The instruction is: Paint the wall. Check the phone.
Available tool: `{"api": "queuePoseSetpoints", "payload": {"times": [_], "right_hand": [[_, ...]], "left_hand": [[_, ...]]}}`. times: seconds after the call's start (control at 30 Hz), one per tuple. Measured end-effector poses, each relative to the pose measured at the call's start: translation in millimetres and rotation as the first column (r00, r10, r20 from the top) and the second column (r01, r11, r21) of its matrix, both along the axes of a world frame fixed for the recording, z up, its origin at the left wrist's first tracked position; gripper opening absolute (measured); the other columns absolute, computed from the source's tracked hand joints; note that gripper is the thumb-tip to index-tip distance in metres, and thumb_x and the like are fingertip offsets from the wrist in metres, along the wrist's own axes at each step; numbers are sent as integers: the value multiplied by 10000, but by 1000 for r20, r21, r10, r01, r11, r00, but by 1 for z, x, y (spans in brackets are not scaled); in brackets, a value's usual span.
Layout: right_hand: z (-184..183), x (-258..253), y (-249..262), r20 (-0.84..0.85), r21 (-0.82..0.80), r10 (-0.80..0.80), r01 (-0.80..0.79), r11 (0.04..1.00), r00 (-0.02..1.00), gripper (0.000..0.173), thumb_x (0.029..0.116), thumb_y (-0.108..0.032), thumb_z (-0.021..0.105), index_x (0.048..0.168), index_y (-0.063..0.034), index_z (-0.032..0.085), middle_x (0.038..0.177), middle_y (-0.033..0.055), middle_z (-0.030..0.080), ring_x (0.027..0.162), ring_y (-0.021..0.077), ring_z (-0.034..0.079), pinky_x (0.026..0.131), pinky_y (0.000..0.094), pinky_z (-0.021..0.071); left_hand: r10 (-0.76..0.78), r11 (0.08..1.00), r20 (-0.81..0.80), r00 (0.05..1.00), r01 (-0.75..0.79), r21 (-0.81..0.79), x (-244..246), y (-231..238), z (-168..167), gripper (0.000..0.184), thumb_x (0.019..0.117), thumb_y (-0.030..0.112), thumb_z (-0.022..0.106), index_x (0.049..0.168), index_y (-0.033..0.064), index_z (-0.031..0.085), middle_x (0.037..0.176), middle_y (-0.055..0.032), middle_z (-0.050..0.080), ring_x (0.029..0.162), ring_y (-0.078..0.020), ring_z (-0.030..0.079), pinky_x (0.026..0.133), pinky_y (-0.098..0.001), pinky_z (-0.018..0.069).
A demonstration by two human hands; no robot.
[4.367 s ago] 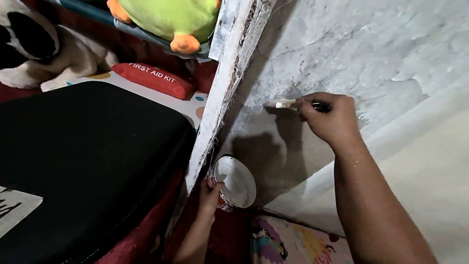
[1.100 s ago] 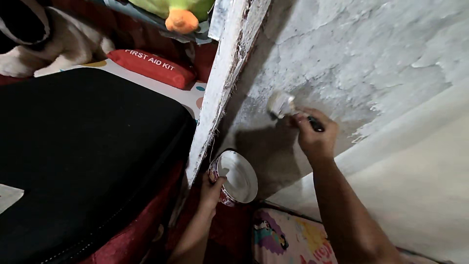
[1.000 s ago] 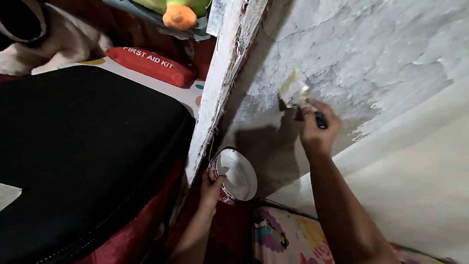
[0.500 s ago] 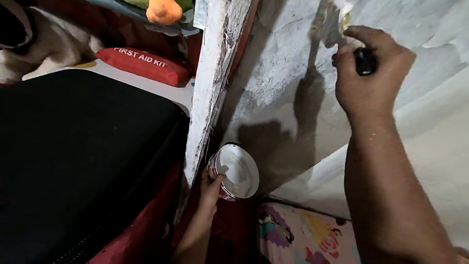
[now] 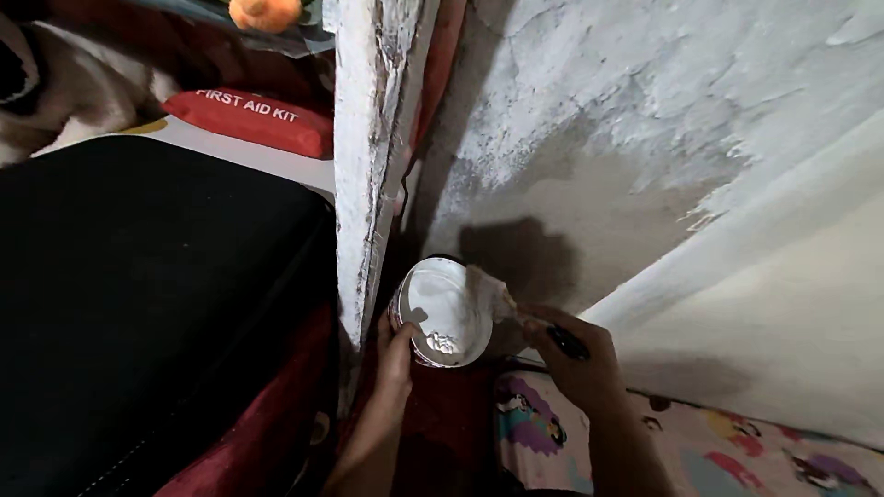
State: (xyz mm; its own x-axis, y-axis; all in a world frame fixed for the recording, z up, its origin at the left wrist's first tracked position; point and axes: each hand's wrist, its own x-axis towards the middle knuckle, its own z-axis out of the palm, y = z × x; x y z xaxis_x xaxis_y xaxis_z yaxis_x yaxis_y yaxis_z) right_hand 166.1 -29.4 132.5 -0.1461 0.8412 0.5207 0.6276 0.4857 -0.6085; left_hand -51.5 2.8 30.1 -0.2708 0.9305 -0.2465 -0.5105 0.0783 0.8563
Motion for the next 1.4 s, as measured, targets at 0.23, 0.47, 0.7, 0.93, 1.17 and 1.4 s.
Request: {"api": "queuePoseSetpoints", "payload": {"times": [0.23, 0.47, 0.7, 0.93, 1.17, 1.4], "right_hand": [[-23, 31, -19, -260, -119, 132, -168, 979, 957, 289, 972, -293, 659, 1155, -79, 721, 951, -37, 746, 728, 38, 694, 645, 219, 608], [-52, 46, -34, -432, -154, 244, -338, 929, 868, 220, 982, -391, 661, 1102, -251, 781, 947, -109, 752, 684, -17, 654, 595, 162, 566], [-81, 42, -13, -388, -271, 342, -461, 845, 855, 183, 978, -222, 648, 1053, -101, 763, 932, -81, 738, 717, -60, 631, 642, 138, 555], [-91, 64, 2, -241, -249, 196, -256, 934, 950, 258, 988, -218, 610, 1114, -38, 744, 955, 3, 739, 736, -9, 655, 670, 186, 577], [-82, 111, -6, -578, -206, 132, -301, 931, 805, 173, 979, -234, 649, 1055, -141, 773, 911, -63, 760, 643, 37, 675, 555, 203, 579], [-82, 87, -15, -471, -307, 380, -552, 775, 796, 164, 981, -251, 661, 1039, -138, 766, 937, -97, 740, 709, -47, 638, 622, 145, 556]], "left_hand": [[-126, 989, -73, 989, 131, 72, 0, 1, -4, 635, 917, 120, 537, 1536, 83, 399, 1412, -135, 561, 1204, -198, 602, 955, -387, 543], [-257, 964, -248, 934, 265, -2, 4, 1, -13, 507, 1027, 276, 540, 1484, 64, 485, 1378, -123, 602, 1204, -178, 618, 993, -375, 539], [-261, 965, -350, 900, 235, -115, 7, 10, -19, 410, 1031, 272, 572, 1378, 55, 592, 1264, -120, 660, 1115, -168, 652, 940, -373, 557], [-392, 917, -324, 861, 338, -213, 22, 8, -16, 323, 1037, 282, 555, 1227, 49, 673, 1075, -101, 709, 962, -167, 687, 838, -368, 585], [-372, 928, -374, 849, 348, -133, 28, 4, -13, 365, 1018, 221, 552, 1331, 44, 619, 1173, -104, 688, 1020, -146, 676, 874, -344, 578], [-338, 940, -317, 886, 334, -67, 30, 2, -19, 367, 1027, 204, 518, 1347, 46, 607, 1146, -103, 702, 1008, -159, 691, 868, -349, 590]]}}
